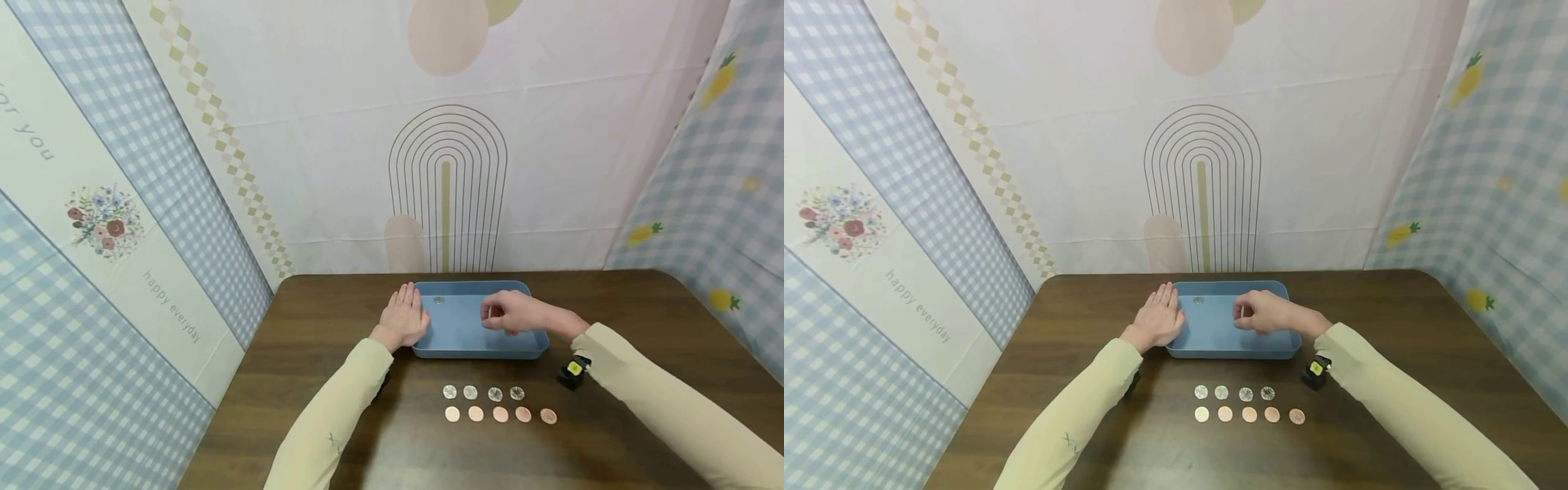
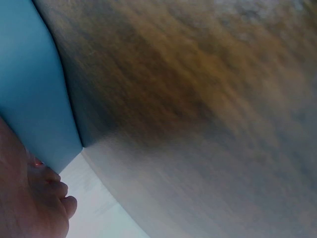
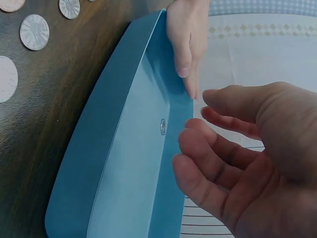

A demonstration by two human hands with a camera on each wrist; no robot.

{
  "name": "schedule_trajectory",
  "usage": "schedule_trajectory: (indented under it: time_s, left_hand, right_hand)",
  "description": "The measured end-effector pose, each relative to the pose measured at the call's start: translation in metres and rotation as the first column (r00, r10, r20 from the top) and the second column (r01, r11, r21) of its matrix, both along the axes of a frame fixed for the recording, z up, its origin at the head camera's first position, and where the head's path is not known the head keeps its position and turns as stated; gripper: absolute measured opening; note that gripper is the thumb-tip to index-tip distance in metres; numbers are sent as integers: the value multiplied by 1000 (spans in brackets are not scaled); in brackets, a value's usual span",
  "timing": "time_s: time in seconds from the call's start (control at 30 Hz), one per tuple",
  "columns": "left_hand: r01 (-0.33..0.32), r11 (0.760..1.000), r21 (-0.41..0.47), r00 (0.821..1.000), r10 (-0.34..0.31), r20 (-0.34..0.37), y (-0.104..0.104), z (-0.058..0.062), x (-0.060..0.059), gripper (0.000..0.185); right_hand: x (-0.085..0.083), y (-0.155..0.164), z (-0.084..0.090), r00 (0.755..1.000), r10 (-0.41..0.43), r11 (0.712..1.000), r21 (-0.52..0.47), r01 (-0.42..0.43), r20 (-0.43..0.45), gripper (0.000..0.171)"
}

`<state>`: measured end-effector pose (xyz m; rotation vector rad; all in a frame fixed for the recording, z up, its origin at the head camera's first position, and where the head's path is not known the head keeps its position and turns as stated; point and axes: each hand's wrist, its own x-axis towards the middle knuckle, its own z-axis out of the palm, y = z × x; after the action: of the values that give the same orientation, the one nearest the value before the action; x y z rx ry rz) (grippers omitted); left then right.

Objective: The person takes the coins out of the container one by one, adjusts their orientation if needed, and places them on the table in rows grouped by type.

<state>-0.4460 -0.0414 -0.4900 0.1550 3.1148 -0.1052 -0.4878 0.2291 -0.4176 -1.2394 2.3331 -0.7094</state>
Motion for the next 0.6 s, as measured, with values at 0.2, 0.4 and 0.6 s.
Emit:
schedule_trajectory:
  time_s: [0.2,0.4,0.6]
  left_hand:
    - [3,1000,7,1000,-3,10,0,-2,-1,64]
    - [-1,1000,9,1000,1,13,0,-3,0,64]
    - [-13,1000,17,1000,13,7,0,-3,0,64]
  right_hand:
    - [-14,-15,-14,1000,-28,1000,11,28,0,7]
    - [-23,-38,-27,998,-66,998,19,66,9,5]
    - [-30,-56,-36,993,-122,992,12,122,-7,7]
